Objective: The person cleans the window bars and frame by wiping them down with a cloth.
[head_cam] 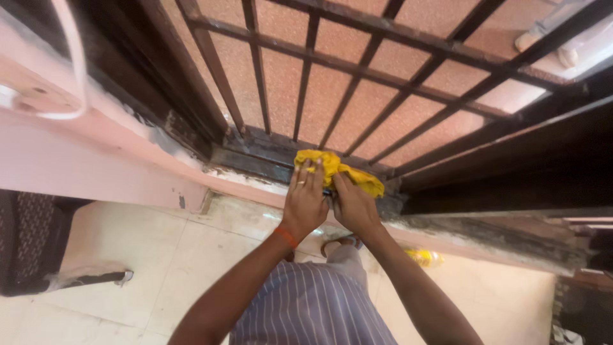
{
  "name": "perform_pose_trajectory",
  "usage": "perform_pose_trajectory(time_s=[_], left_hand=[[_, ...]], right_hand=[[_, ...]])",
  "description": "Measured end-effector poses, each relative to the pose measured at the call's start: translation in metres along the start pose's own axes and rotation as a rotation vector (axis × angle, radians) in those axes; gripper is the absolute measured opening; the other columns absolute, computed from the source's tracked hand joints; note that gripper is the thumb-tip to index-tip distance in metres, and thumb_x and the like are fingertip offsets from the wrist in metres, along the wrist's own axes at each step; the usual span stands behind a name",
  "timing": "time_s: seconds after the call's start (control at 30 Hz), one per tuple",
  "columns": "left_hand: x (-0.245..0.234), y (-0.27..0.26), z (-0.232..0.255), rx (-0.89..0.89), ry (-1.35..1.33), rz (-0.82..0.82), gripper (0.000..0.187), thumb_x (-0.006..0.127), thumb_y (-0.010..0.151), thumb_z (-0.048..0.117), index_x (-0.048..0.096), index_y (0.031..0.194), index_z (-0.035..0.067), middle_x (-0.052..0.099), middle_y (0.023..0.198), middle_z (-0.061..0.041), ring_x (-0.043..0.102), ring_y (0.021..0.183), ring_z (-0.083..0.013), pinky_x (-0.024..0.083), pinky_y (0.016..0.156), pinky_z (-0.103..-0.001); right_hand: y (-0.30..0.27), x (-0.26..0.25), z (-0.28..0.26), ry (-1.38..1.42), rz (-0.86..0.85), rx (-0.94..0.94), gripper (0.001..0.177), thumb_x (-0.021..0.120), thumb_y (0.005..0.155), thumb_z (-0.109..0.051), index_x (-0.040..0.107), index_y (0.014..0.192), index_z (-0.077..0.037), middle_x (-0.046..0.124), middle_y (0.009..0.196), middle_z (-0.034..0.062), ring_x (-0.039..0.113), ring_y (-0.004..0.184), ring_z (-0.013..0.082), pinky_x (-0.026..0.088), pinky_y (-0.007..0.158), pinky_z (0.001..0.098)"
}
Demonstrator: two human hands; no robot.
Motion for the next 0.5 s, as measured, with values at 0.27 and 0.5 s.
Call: perform_pose_trajectory(time_s=[0.27, 0.5], left_hand=[[-0.033, -0.006, -0.016, -0.117, -0.108, 0.096, 0.084, 0.069, 0.081, 0.016, 0.031, 0.149, -0.015, 0.048, 0.143, -0.034, 0.039, 0.141, -0.0486, 0.030, 0.115, -0.055], [-0.024, 0.031, -0.019, -0.306, -0.193, -0.161, 0.093, 0.068, 0.082, 0.017, 0.022, 0.159, -0.008, 0.056, 0.134, -0.028, 0.063, 0.105, -0.0443, 0.055, 0.089, -0.049]], right_hand=[[0.000, -0.026, -0.025, -0.045, 0.169, -0.072, 0.070, 0.066, 0.086, -0.009, 0.044, 0.152, 0.000, 0.061, 0.133, 0.0219, 0.068, 0.101, 0.0392, 0.056, 0.082, 0.0469], [0.012, -0.016, -0.033, 0.239, 0.107, 0.043, 0.073, 0.063, 0.090, -0.012, 0.034, 0.156, 0.002, 0.053, 0.143, 0.0279, 0.064, 0.112, 0.0452, 0.054, 0.090, 0.0489]])
Point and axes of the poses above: each hand's wrist, its own y-axis towards the middle knuckle, its own x-axis out of the palm, z = x × y, the point moved 5 cm from there along y, towards the middle knuckle
